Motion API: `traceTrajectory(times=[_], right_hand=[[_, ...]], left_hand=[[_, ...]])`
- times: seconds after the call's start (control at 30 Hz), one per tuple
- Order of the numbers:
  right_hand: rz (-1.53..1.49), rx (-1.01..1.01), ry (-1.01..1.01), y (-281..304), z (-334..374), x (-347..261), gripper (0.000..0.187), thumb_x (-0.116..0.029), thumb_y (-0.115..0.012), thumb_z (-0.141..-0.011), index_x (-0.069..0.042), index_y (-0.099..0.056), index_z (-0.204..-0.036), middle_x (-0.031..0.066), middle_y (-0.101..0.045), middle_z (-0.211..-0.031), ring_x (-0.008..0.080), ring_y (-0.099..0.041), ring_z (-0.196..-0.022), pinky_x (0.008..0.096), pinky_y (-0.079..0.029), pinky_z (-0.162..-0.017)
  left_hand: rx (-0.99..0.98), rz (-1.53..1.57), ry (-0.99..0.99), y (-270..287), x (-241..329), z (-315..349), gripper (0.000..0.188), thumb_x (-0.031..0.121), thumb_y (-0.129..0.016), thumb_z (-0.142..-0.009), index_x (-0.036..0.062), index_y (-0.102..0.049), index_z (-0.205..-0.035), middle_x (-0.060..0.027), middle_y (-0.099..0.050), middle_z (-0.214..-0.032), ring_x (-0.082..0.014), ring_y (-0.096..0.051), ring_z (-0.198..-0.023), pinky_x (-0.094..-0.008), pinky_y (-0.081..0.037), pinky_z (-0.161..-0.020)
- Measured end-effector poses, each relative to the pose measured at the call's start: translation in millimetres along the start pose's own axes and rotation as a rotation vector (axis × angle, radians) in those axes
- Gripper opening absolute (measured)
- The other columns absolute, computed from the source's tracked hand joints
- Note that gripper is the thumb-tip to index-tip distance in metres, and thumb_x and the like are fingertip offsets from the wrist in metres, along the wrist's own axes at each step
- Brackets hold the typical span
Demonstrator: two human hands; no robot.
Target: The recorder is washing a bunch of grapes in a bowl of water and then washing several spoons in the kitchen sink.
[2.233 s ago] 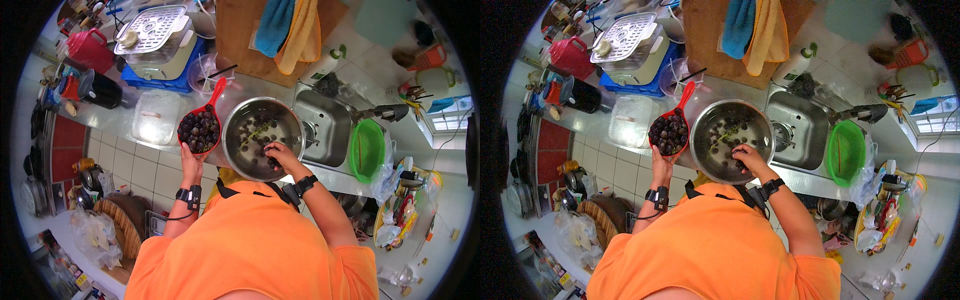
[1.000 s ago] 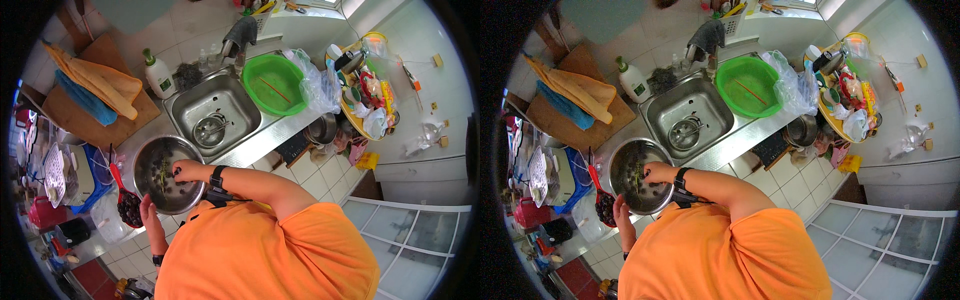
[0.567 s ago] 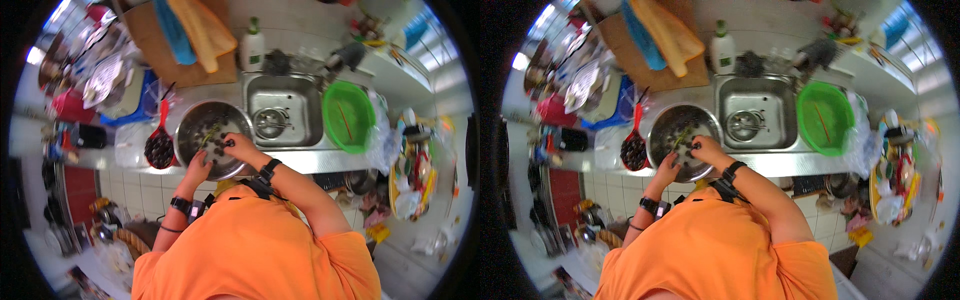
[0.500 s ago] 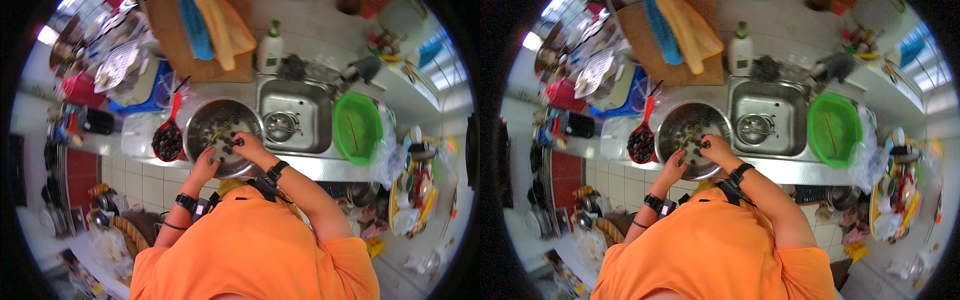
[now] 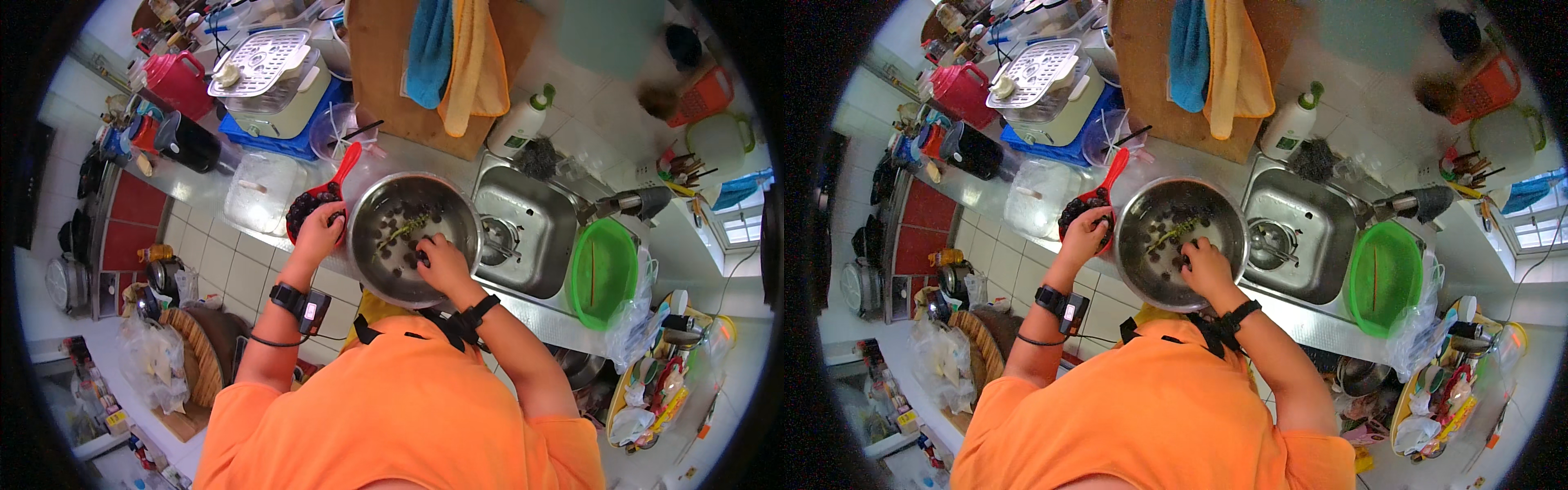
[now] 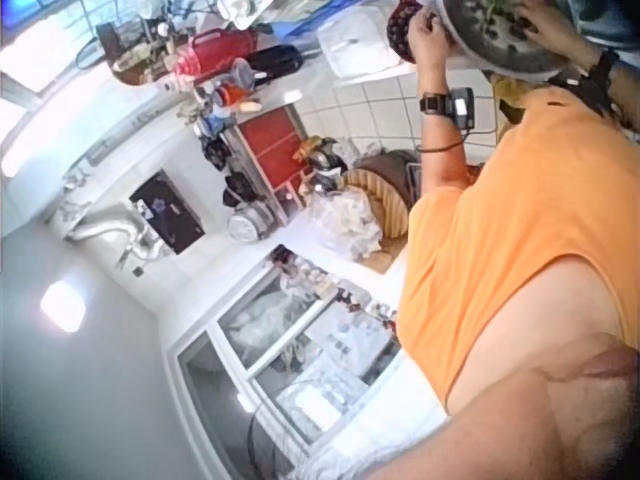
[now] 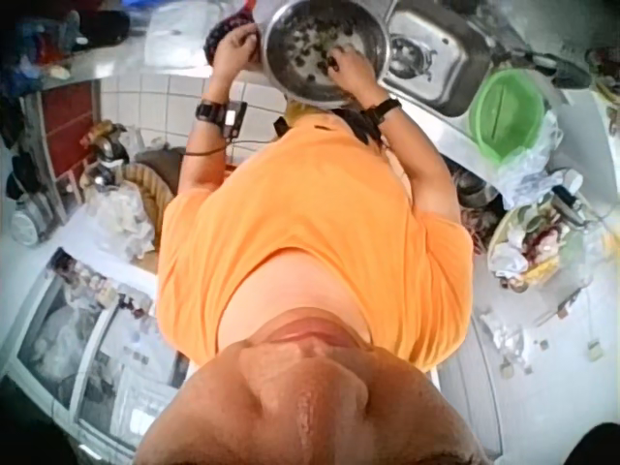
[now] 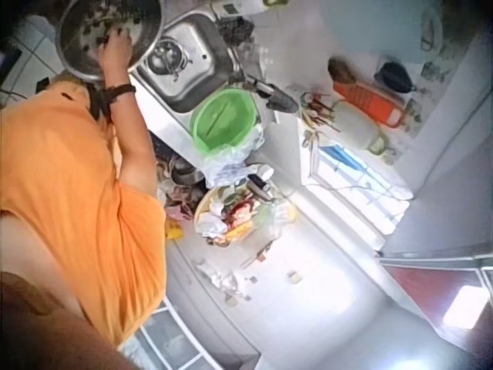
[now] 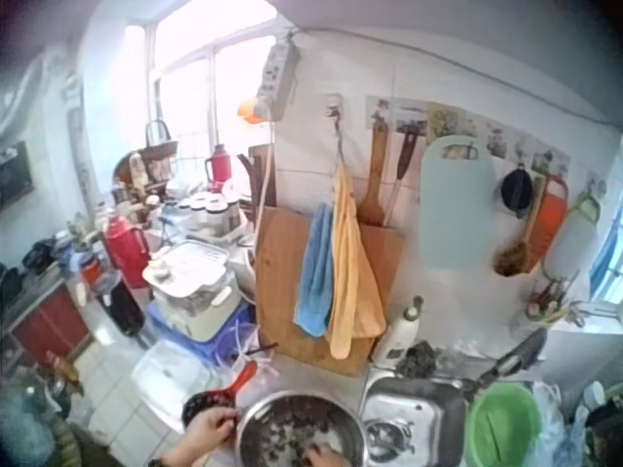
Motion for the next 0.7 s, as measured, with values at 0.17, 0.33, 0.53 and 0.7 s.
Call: traceTrajectory(times=[0.17, 0.33, 0.53, 0.7], right_hand=[[0.033, -0.104, -0.062, -1.5, -0.1, -6.2, 0.031, -0.018, -0.067, -0.075, -0.011, -0.06, -0.104, 0.0154, -0.049, -0.106, 0.0346, -0.055, -0.098, 0.0434, -0.049, -0.082], [-0.028, -0.172, -0.178, -7.0, -2.8, -20.0, 0.036, -0.022, -0.068, -0.078, -0.012, -0.06, -0.112, 0.0176, -0.049, -0.116, 0.0369, -0.054, -0.102, 0.0441, -0.049, -0.085], [-0.021, -0.147, -0.306, -7.6, -2.8, -16.7, 0.051, -0.021, -0.068, -0.077, -0.014, -0.054, -0.125, 0.0204, -0.041, -0.135, 0.0389, -0.043, -0.122, 0.0444, -0.043, -0.097], [0.176, 0.001, -0.375, 0.9, -5.6, -3.1, 0.07, -0.021, -0.068, -0.076, -0.011, -0.038, -0.138, 0.0199, -0.035, -0.141, 0.0362, -0.034, -0.131, 0.0456, -0.034, -0.105]], left_hand=[[-0.173, -0.216, 0.159, 34.6, 44.0, -47.7, 0.037, 0.015, -0.062, -0.082, 0.0002, -0.059, -0.116, -0.019, -0.063, -0.111, -0.0299, -0.061, -0.104, -0.0351, -0.046, -0.09], [-0.254, -0.435, -0.047, 79.7, 15.1, -131.0, 0.036, 0.016, -0.062, -0.081, -0.0001, -0.062, -0.113, -0.0187, -0.065, -0.108, -0.0308, -0.061, -0.103, -0.036, -0.046, -0.089], [-0.467, -0.652, -0.08, 75.8, -4.5, -177.8, 0.036, 0.018, -0.065, -0.082, 0.0027, -0.062, -0.114, -0.0196, -0.063, -0.111, -0.0314, -0.061, -0.102, -0.0373, -0.047, -0.089], [-0.514, -0.427, -0.144, 55.0, 3.0, -168.4, 0.037, 0.017, -0.064, -0.08, -0.0014, -0.061, -0.112, -0.0201, -0.063, -0.111, -0.0334, -0.06, -0.105, -0.036, -0.045, -0.092]])
Point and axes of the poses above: each hand's wrist, its own z-axis away from the middle knuckle, its own y-axis out of the back of the hand, x = y × z, the point moved 7 cm from there along -z, towards the middle knuckle
